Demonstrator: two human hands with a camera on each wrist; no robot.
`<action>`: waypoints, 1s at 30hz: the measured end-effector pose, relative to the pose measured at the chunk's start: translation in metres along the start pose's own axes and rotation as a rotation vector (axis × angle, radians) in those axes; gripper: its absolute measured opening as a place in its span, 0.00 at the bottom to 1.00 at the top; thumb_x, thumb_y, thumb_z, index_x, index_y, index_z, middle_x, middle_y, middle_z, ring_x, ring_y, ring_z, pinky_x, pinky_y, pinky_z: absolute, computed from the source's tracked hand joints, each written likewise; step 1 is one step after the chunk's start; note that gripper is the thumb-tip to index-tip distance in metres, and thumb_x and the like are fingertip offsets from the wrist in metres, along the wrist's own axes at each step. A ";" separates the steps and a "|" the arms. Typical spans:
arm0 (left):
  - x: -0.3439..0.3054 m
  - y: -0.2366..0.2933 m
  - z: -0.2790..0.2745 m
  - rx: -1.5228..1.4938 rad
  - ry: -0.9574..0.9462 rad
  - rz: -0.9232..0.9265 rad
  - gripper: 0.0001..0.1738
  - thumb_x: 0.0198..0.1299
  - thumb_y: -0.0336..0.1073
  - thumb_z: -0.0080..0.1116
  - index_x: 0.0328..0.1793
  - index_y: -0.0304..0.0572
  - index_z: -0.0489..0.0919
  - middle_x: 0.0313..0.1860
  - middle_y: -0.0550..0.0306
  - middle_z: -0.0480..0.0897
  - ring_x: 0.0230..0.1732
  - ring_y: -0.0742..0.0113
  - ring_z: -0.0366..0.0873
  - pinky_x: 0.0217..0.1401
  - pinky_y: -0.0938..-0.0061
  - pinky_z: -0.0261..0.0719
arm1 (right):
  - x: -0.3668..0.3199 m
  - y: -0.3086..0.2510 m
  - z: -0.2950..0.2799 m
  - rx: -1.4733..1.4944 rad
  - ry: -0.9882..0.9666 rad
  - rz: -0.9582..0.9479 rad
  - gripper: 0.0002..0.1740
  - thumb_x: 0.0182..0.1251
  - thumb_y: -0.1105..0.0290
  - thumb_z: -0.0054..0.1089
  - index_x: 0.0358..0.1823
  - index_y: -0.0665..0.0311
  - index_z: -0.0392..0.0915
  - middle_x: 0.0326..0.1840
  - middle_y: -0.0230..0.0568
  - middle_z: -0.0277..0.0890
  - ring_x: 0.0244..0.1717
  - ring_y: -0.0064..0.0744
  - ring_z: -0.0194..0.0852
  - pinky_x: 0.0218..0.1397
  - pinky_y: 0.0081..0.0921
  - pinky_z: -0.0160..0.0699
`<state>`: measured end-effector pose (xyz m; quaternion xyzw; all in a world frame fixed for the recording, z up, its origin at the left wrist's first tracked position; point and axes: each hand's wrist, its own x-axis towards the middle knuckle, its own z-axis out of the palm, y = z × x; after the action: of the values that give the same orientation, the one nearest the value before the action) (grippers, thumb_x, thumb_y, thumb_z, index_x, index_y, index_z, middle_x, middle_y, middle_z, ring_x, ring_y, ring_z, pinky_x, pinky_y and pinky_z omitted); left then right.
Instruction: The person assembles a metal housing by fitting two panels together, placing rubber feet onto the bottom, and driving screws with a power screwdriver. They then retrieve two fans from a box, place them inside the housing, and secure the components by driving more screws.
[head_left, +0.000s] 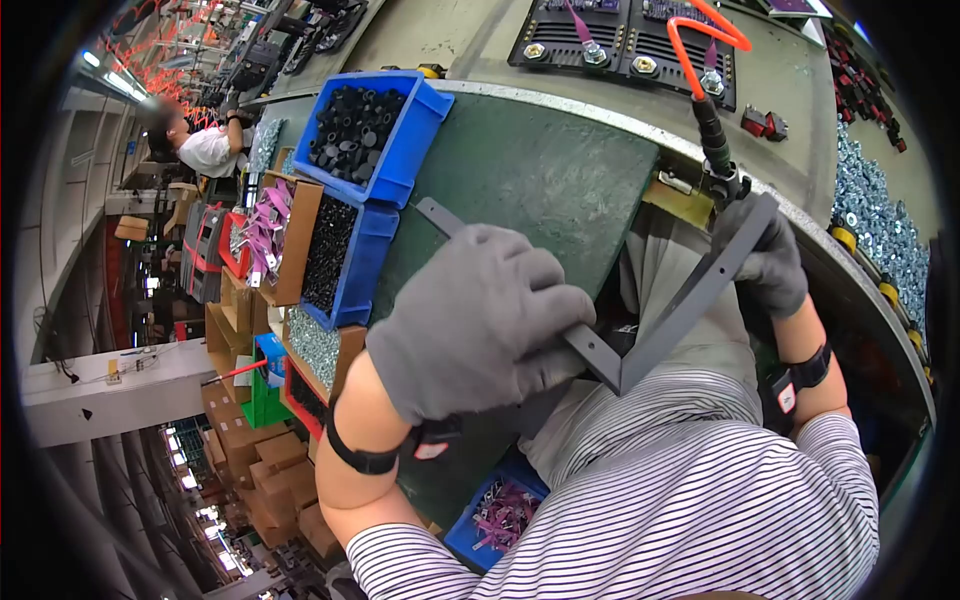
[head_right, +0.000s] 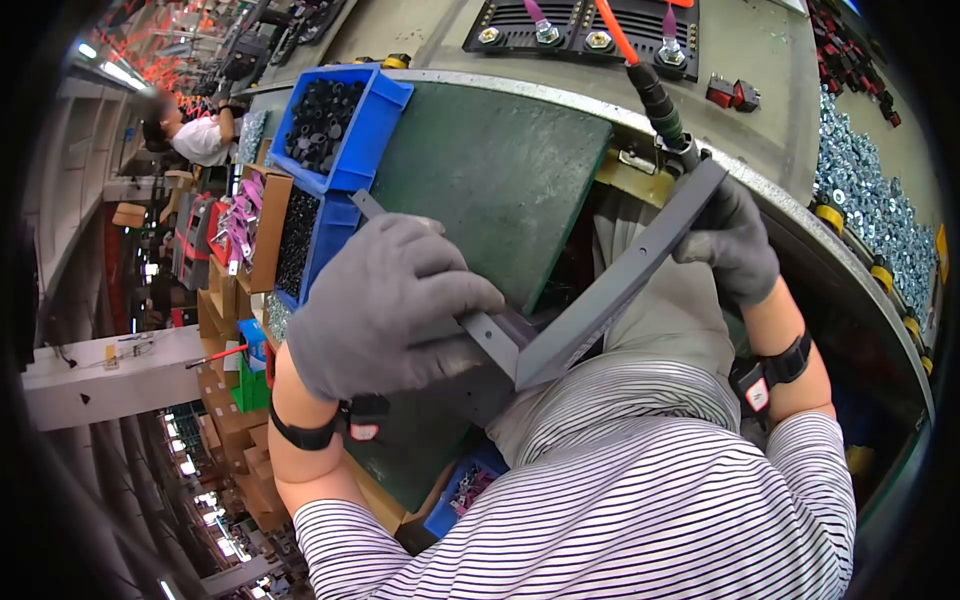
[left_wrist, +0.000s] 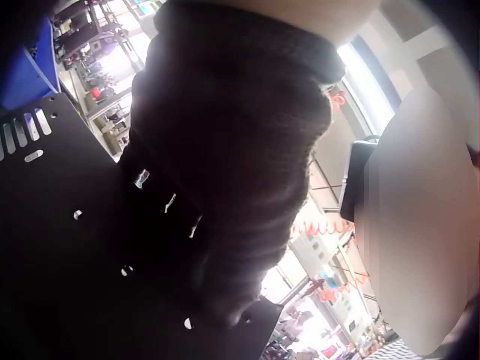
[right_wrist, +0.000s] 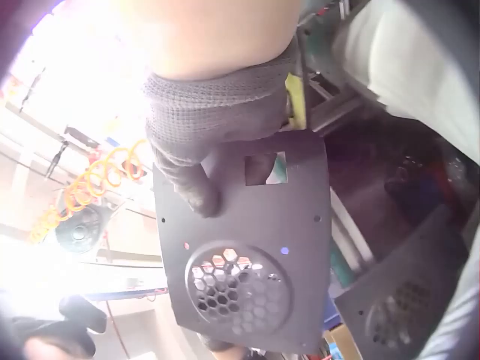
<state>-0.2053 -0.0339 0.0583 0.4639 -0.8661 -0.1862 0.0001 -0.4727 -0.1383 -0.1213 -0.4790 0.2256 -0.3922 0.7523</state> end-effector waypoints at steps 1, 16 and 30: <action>-0.004 0.005 0.004 0.043 0.026 -0.020 0.22 0.39 0.44 0.68 0.44 0.53 0.80 0.35 0.60 0.75 0.41 0.57 0.74 0.48 0.65 0.70 | 0.003 -0.002 -0.001 -0.033 -0.040 -0.053 0.24 0.37 0.67 0.75 0.33 0.59 0.67 0.28 0.34 0.68 0.29 0.27 0.66 0.31 0.21 0.67; -0.009 0.013 0.037 0.149 0.121 0.030 0.19 0.38 0.47 0.67 0.37 0.53 0.75 0.29 0.68 0.75 0.30 0.65 0.72 0.33 0.70 0.67 | 0.031 -0.010 0.000 -0.142 -0.074 -0.054 0.25 0.38 0.59 0.75 0.29 0.59 0.66 0.27 0.32 0.65 0.29 0.26 0.63 0.33 0.21 0.64; -0.012 0.016 0.056 0.236 0.333 -0.029 0.14 0.43 0.46 0.62 0.35 0.54 0.74 0.27 0.66 0.72 0.33 0.66 0.72 0.35 0.69 0.67 | 0.027 -0.009 0.008 -0.099 -0.094 -0.038 0.22 0.40 0.60 0.71 0.30 0.60 0.66 0.27 0.32 0.65 0.30 0.24 0.64 0.34 0.20 0.66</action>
<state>-0.2214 0.0022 0.0134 0.4976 -0.8631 -0.0042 0.0862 -0.4547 -0.1582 -0.1089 -0.5376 0.1997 -0.3718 0.7300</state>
